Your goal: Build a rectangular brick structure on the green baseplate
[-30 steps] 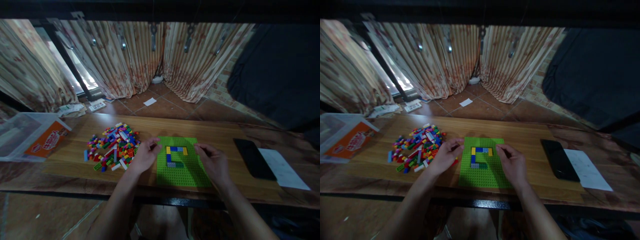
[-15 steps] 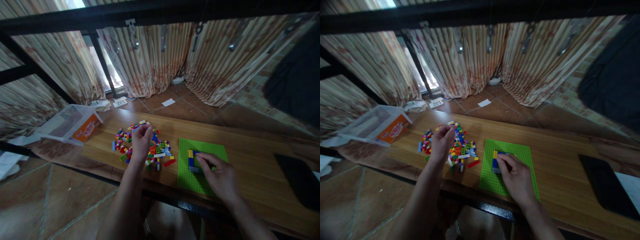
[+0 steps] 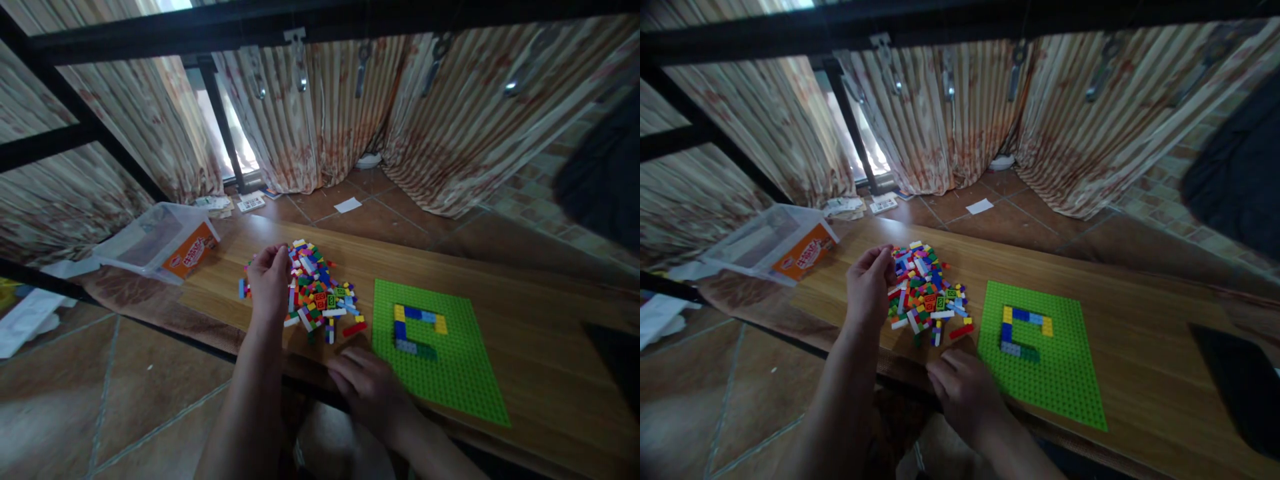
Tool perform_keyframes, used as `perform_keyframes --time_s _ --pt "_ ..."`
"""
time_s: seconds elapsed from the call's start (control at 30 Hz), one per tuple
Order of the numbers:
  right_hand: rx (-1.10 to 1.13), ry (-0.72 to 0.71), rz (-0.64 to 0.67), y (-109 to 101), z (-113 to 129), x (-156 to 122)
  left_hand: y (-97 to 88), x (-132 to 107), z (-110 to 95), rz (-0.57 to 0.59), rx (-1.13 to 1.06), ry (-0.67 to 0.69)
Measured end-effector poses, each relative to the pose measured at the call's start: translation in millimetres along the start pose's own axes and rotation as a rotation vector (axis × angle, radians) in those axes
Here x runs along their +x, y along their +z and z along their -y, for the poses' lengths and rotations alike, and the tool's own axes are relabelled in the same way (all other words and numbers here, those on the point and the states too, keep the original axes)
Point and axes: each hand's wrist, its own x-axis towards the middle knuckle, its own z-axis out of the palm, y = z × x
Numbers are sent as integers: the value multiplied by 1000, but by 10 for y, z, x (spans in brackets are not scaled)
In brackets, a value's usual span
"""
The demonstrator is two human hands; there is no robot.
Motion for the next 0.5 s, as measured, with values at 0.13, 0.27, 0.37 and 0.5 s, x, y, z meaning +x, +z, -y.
perform_keyframes --time_s 0.13,0.27,0.37,0.5 --pt "-20 -31 6 78 55 55 -74 6 -53 60 -88 -32" --pt "2 34 27 80 42 104 -139 -49 -253 312 -206 -58" --pt "-3 64 12 82 9 126 -254 -152 -455 538 -208 -5" --pt "-27 84 -25 95 -36 146 -767 -566 -611 631 -44 169"
